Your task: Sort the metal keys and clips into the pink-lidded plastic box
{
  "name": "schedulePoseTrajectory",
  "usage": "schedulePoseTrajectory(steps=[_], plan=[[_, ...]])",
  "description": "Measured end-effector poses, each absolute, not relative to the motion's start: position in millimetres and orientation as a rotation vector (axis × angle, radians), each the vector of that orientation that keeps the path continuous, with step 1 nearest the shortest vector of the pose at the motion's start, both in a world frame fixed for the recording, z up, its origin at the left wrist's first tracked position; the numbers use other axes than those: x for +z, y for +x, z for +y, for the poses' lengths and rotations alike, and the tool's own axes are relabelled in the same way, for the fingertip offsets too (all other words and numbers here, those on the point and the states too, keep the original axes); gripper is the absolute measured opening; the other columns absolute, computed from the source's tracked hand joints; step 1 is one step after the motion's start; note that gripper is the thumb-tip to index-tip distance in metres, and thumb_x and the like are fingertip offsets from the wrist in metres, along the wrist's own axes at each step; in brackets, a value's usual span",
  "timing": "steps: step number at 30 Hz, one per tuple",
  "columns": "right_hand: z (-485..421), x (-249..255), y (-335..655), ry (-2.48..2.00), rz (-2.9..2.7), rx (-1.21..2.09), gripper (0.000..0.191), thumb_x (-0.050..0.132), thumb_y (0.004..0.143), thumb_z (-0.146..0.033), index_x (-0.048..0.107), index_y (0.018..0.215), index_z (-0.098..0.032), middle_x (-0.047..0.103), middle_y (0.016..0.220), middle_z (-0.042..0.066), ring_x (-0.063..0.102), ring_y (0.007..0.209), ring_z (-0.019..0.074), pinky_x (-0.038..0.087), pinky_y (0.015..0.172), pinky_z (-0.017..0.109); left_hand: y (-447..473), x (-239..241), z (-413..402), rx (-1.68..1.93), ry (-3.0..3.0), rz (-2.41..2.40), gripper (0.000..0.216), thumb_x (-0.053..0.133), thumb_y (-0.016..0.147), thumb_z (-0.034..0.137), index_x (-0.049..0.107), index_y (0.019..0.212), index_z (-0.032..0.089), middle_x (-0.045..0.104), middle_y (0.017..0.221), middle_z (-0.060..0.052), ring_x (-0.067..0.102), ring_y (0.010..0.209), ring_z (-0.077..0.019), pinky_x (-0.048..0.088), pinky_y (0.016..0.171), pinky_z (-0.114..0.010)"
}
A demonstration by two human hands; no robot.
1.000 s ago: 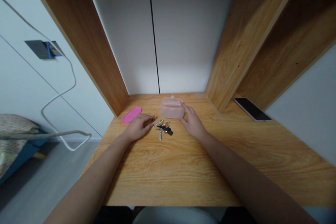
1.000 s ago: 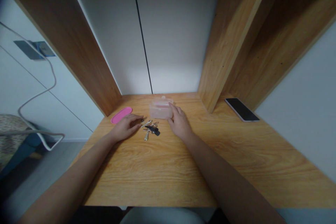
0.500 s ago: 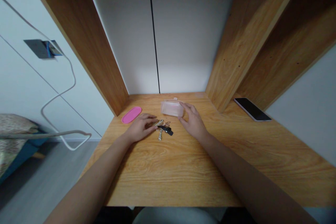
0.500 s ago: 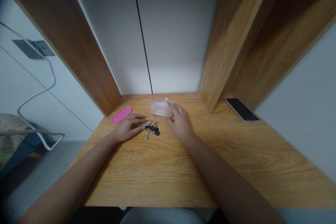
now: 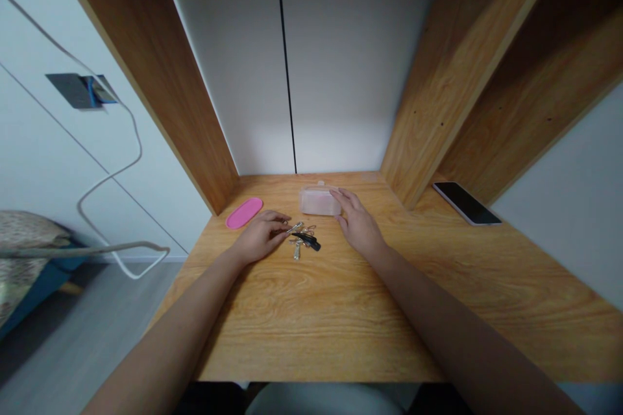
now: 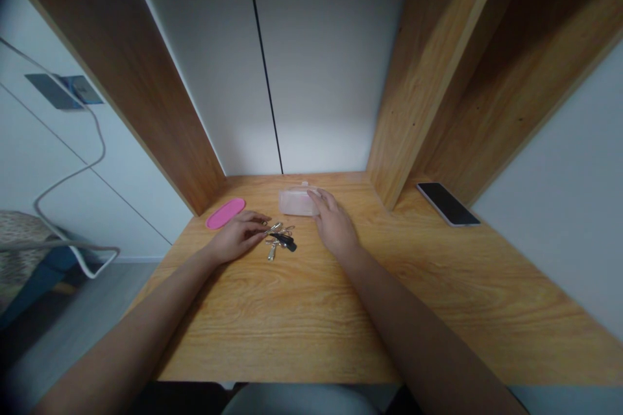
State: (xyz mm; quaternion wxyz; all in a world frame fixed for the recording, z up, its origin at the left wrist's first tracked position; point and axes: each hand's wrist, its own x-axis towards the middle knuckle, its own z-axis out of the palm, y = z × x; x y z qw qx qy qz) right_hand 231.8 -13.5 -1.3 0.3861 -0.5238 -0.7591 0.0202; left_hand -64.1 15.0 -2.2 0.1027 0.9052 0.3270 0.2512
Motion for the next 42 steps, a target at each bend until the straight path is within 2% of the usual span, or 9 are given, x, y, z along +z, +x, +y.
schedulePoseTrajectory(steps=[5, 7, 11, 16, 19, 23, 31, 42], plan=[[-14, -2, 233, -1.375, -1.947, 0.033, 0.076, 0.052, 0.086, -0.007, 0.033, 0.154, -0.034, 0.035, 0.159, 0.007, 0.042, 0.142, 0.0293, 0.042, 0.116, 0.053, -64, -3, 16, 0.736, 2.694, 0.984, 0.025, 0.056, 0.096, 0.028, 0.077, 0.110, 0.024, 0.070, 0.120, -0.011, 0.064, 0.111, -0.0248, 0.052, 0.098, -0.045], [-16, 2, 231, -1.345, -1.953, -0.031, 0.075, 0.055, 0.085, -0.007, 0.036, 0.154, -0.033, 0.035, 0.159, 0.008, 0.041, 0.143, 0.0316, 0.041, 0.116, 0.056, -64, -3, 16, 0.743, 2.708, 0.994, 0.024, 0.056, 0.096, 0.028, 0.077, 0.106, 0.023, 0.071, 0.118, -0.010, 0.064, 0.110, -0.0245, 0.052, 0.097, -0.045], [-23, 12, 225, -1.162, -2.012, -0.126, 0.058, 0.055, 0.089, -0.011, 0.053, 0.142, -0.032, 0.049, 0.147, 0.008, 0.048, 0.135, 0.0296, 0.043, 0.113, 0.054, -64, -3, 17, 0.764, 2.725, 0.994, 0.022, 0.056, 0.095, 0.026, 0.078, 0.101, 0.023, 0.072, 0.115, -0.009, 0.065, 0.107, -0.0241, 0.052, 0.095, -0.045], [-32, 16, 215, -0.883, -2.259, -0.008, 0.033, 0.056, 0.092, -0.015, 0.071, 0.117, -0.031, 0.068, 0.120, 0.006, 0.063, 0.111, 0.0238, 0.054, 0.096, 0.044, -64, -2, 17, 0.794, 2.711, 0.990, 0.020, 0.058, 0.093, 0.024, 0.077, 0.098, 0.023, 0.073, 0.113, -0.009, 0.066, 0.105, -0.0241, 0.052, 0.094, -0.044], [-36, 16, 210, -0.853, -2.397, 0.078, 0.027, 0.061, 0.094, -0.025, 0.070, 0.119, -0.029, 0.070, 0.117, 0.006, 0.063, 0.111, 0.0240, 0.052, 0.097, 0.044, -63, 1, 13, 0.801, 2.686, 0.968, 0.017, 0.061, 0.090, 0.024, 0.077, 0.094, 0.023, 0.072, 0.112, -0.009, 0.066, 0.105, -0.0242, 0.051, 0.095, -0.044], [-37, 16, 205, -0.905, -2.470, 0.138, 0.038, 0.068, 0.090, -0.032, 0.066, 0.127, -0.025, 0.067, 0.126, 0.008, 0.060, 0.119, 0.0263, 0.048, 0.103, 0.046, -62, 5, 9, 0.804, 2.656, 0.931, 0.012, 0.066, 0.086, 0.027, 0.077, 0.087, 0.024, 0.071, 0.114, -0.009, 0.066, 0.106, -0.0247, 0.051, 0.095, -0.043], [-33, 12, 209, -0.904, -2.522, 0.164, 0.026, 0.061, 0.093, -0.021, 0.071, 0.117, -0.023, 0.073, 0.112, 0.007, 0.065, 0.107, 0.0229, 0.051, 0.096, 0.041, -60, 6, 8, 0.821, 2.622, 0.900, 0.007, 0.067, 0.084, 0.025, 0.073, 0.083, 0.022, 0.071, 0.113, -0.010, 0.066, 0.106, -0.0247, 0.051, 0.095, -0.042], [-31, 8, 209, -0.899, -2.474, 0.235, 0.027, 0.062, 0.090, -0.015, 0.071, 0.115, -0.023, 0.073, 0.102, 0.006, 0.066, 0.098, 0.0195, 0.051, 0.089, 0.032, -59, 6, 6, 0.845, 2.626, 0.874, 0.015, 0.067, 0.085, 0.024, 0.073, 0.098, 0.022, 0.072, 0.114, -0.009, 0.065, 0.107, -0.0236, 0.051, 0.096, -0.041]])
